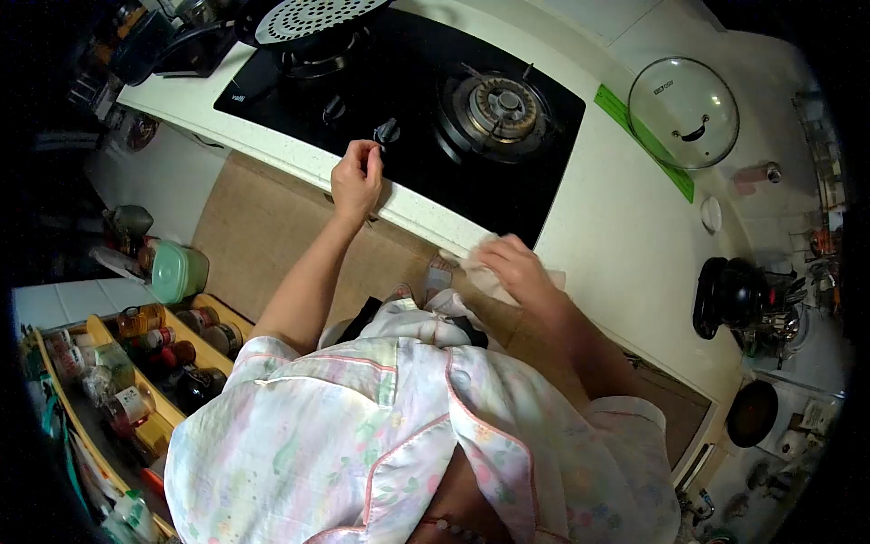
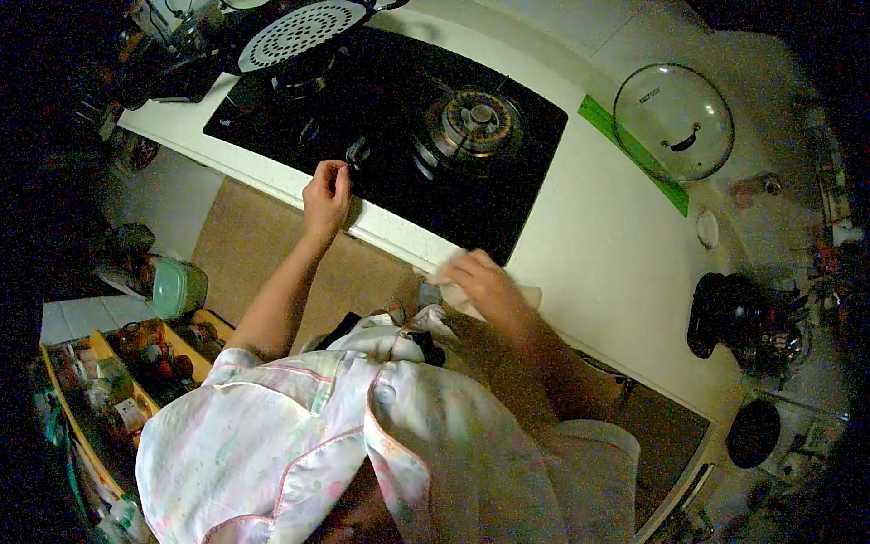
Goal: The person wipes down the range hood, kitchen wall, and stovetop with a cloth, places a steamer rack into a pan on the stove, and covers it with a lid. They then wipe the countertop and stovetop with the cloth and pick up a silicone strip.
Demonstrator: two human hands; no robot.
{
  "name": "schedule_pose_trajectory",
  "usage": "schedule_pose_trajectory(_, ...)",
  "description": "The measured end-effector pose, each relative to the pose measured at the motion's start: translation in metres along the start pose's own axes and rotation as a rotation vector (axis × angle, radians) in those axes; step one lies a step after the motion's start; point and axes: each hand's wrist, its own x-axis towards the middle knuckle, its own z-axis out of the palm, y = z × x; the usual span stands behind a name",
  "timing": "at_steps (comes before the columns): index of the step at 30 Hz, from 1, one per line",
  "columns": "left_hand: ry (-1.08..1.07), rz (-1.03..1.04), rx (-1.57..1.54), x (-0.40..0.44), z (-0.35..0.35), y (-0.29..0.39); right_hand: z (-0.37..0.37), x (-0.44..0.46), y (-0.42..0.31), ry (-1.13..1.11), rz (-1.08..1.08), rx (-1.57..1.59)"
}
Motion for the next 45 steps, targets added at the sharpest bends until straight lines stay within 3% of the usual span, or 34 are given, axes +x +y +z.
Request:
schedule_pose_trajectory(4, 0.001, -0.074, -0.076, -0.001, -0.001, -0.002, -0.042, -0.076, 0.032, -0.137, 0.073, -0.104)
schedule_pose_trajectory(7, 0.016, -0.131, -0.155, -0.001, -0.002, -0.002, -0.070, -0.085, 0.026, -0.006, 0.267, 0.001)
schedule_pose_trajectory(8, 0.017, -0.153, -0.180, -0.001, -0.004, -0.001, -0.069, -0.074, 0.024, 0.119, 0.190, 0.005)
schedule_pose_trajectory(11, 0.043, -0.198, -0.333, 0.000, -0.006, -0.001, -0.055, -0.015, 0.004, 0.166, 0.144, 0.095)
schedule_pose_trajectory(13, 0.015, -0.323, -0.522, 0.001, -0.012, -0.007, -0.042, 0.015, -0.006, -0.056, 0.119, -0.018)
schedule_pose_trajectory(15, 0.092, -0.423, -0.658, 0.000, -0.034, 0.004, -0.037, 0.017, -0.010, -0.108, 0.017, -0.211)
schedule_pose_trajectory(18, 0.168, -0.426, -0.572, -0.027, -0.079, -0.009, -0.020, -0.007, 0.000, -0.149, -0.075, -0.065)
schedule_pose_trajectory(21, 0.242, -0.552, -0.421, -0.067, -0.116, -0.019, 0.004, 0.001, 0.002, -0.271, -0.213, -0.214)
schedule_pose_trajectory(26, 0.290, -0.772, -0.419, -0.140, -0.133, -0.038, 0.051, 0.105, -0.007, -0.381, -0.351, -0.132)
schedule_pose_trajectory(35, 0.359, -0.912, -0.454, -0.187, -0.142, -0.016, 0.181, 0.340, -0.069, -0.064, -0.494, -0.148)
schedule_pose_trajectory(42, 0.672, -1.032, -0.403, -0.263, -0.165, -0.029, 0.242, 0.467, -0.106, -0.103, -0.501, -0.282)
schedule_pose_trajectory(45, 0.695, -1.048, -0.330, -0.279, -0.174, -0.008, 0.268, 0.509, -0.113, -0.077, -0.480, -0.276)
